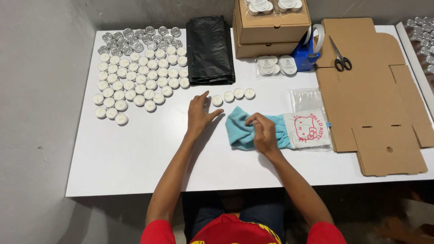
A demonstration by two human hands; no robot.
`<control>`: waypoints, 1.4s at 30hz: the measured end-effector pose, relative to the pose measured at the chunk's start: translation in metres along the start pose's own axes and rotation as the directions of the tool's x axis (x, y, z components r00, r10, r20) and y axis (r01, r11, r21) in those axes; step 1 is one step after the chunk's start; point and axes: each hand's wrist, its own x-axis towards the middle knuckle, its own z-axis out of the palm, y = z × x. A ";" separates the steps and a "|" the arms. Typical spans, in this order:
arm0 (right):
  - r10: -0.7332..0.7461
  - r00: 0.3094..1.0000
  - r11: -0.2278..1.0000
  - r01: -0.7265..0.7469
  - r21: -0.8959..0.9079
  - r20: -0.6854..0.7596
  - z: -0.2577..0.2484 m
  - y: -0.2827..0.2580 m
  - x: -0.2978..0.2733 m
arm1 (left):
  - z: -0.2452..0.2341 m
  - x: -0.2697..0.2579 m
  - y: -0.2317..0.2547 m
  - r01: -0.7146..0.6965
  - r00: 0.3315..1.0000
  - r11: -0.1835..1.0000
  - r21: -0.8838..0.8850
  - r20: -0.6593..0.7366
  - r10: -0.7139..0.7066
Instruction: Cleaning small white candle bases with a cloth and then placing them into a plastic bag for packaging.
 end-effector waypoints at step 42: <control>-0.269 0.866 0.671 -0.146 -0.727 -0.422 -0.236 0.063 -0.098 | 0.004 -0.045 0.005 -0.311 0.867 0.921 0.237 -0.325 0.376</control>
